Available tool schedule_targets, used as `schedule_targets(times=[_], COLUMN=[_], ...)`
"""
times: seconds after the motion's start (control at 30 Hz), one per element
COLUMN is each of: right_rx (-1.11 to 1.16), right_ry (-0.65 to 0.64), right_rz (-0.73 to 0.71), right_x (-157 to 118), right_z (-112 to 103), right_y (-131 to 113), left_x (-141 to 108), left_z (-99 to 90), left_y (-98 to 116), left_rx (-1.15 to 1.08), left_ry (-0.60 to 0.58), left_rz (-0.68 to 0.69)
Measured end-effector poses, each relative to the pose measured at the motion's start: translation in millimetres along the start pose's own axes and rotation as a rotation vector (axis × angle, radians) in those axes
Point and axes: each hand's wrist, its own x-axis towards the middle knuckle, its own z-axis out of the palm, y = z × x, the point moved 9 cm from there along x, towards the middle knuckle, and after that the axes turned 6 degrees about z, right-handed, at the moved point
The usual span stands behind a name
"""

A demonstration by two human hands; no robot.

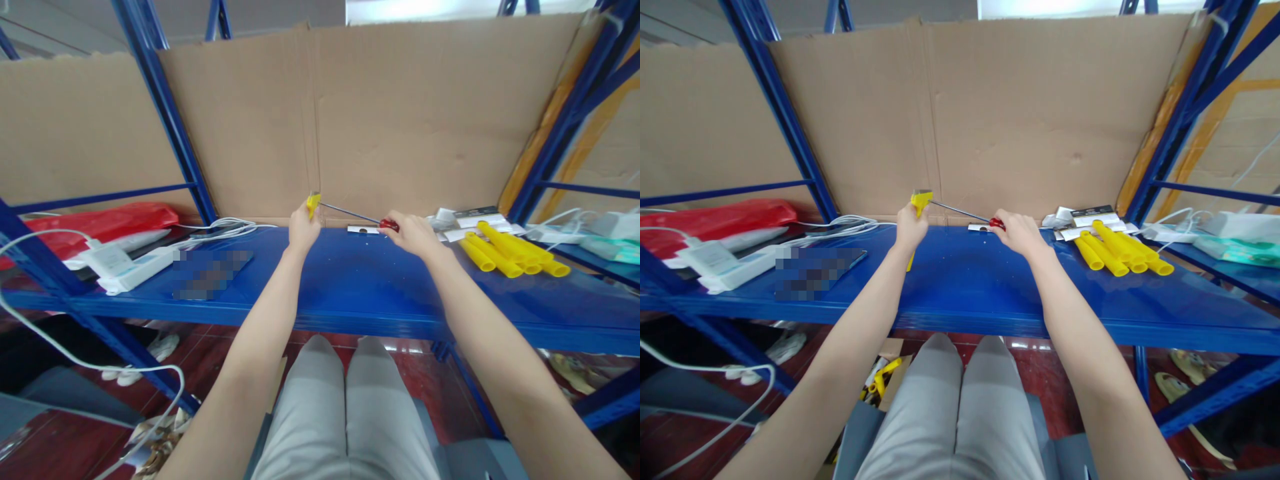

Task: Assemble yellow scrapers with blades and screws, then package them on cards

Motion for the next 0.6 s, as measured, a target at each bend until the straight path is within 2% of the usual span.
schedule_targets(times=[0.33,0.6], right_rx=[0.009,0.08], right_ry=[-0.083,0.009], right_rz=[0.026,0.002], right_x=[0.1,2.4], right_z=[7.3,2.3], right_y=[-0.2,4.4], left_x=[-0.1,-0.6], left_z=[2.0,5.9], left_y=[1.1,0.2], left_rx=[0.044,0.023], left_ry=[-0.029,-0.038], left_rz=[-0.012,-0.003])
